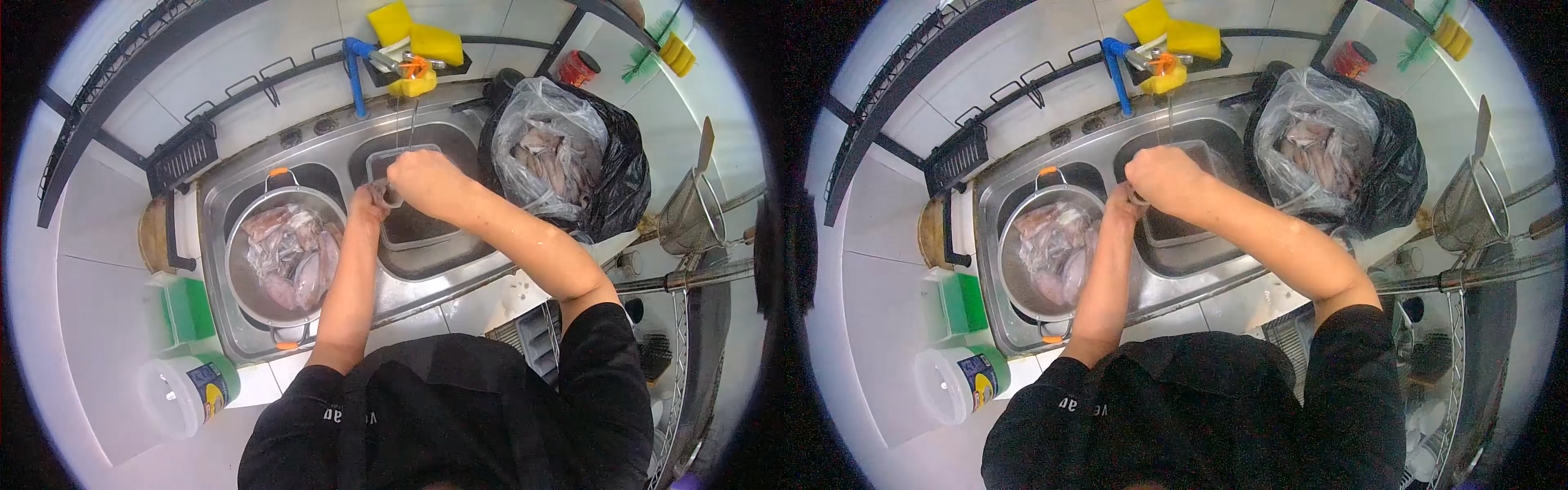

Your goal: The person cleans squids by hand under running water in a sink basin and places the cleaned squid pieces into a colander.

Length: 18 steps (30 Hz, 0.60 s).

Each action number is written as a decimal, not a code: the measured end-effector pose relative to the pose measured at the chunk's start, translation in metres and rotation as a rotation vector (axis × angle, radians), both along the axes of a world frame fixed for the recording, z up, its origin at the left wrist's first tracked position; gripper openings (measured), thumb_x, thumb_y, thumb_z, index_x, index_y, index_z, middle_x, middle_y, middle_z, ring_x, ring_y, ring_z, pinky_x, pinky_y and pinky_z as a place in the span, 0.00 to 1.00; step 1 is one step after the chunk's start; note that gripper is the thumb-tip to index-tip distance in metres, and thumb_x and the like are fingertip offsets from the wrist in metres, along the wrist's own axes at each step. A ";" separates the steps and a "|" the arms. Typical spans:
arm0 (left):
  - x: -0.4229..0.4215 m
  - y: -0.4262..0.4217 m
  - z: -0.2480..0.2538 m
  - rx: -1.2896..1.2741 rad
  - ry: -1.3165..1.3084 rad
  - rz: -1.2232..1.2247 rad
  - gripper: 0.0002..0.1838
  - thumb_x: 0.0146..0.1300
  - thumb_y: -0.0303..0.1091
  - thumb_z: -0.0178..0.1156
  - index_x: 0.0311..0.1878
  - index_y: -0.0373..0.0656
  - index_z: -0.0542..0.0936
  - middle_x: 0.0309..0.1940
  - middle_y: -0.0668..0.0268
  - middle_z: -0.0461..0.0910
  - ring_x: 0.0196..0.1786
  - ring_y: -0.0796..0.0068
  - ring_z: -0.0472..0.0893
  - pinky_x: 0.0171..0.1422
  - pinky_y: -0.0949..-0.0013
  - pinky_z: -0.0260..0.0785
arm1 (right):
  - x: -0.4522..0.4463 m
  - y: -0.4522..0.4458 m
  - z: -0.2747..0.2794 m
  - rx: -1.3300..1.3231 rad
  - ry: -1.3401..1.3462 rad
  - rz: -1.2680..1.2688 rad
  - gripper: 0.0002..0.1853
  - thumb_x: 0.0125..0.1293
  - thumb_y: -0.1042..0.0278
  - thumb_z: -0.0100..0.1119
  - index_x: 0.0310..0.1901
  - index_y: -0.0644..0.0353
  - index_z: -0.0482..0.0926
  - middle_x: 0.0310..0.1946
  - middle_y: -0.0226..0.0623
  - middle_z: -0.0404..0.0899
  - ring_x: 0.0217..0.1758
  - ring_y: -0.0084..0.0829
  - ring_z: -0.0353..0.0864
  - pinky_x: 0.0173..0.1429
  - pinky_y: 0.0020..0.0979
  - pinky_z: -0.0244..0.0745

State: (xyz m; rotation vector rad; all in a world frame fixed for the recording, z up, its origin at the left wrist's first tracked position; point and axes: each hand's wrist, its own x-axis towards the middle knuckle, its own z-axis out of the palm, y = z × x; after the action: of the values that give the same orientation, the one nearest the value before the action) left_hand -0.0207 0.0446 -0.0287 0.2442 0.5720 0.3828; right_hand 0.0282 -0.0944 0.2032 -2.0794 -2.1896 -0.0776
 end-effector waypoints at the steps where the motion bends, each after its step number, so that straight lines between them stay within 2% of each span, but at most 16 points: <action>1: 0.000 0.004 -0.006 0.015 0.016 -0.010 0.16 0.65 0.32 0.35 0.41 0.32 0.72 0.38 0.55 0.77 0.38 0.60 0.80 0.42 0.57 0.75 | 0.001 0.000 0.000 0.003 -0.010 0.001 0.06 0.47 0.77 0.54 0.27 0.66 0.80 0.25 0.51 0.79 0.31 0.45 0.81 0.37 0.38 0.77; 11: -0.009 -0.003 0.000 -0.148 -0.024 0.064 0.16 0.66 0.33 0.35 0.45 0.30 0.68 0.40 0.51 0.75 0.39 0.54 0.78 0.43 0.52 0.75 | 0.000 -0.004 0.021 0.033 -0.069 0.018 0.05 0.47 0.76 0.55 0.25 0.65 0.80 0.23 0.49 0.78 0.30 0.44 0.81 0.35 0.37 0.78; 14: -0.007 0.007 -0.023 -0.254 -0.039 0.080 0.16 0.67 0.32 0.33 0.45 0.30 0.68 0.41 0.50 0.75 0.41 0.52 0.78 0.45 0.51 0.75 | 0.002 -0.004 0.025 0.062 -0.077 0.022 0.05 0.47 0.75 0.55 0.25 0.65 0.80 0.23 0.49 0.78 0.30 0.45 0.81 0.36 0.38 0.78; 18: -0.009 0.005 -0.008 -0.361 -0.100 0.058 0.16 0.67 0.32 0.33 0.45 0.32 0.69 0.42 0.49 0.75 0.42 0.52 0.78 0.47 0.49 0.75 | 0.000 -0.004 0.036 0.018 -0.067 0.016 0.06 0.48 0.74 0.54 0.26 0.65 0.79 0.24 0.50 0.79 0.31 0.45 0.81 0.36 0.38 0.78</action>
State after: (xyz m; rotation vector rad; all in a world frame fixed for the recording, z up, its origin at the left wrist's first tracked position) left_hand -0.0293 0.0494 -0.0364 -0.1383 0.5399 0.3393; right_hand 0.0285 -0.0984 0.2388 -2.0783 -2.2349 -0.1679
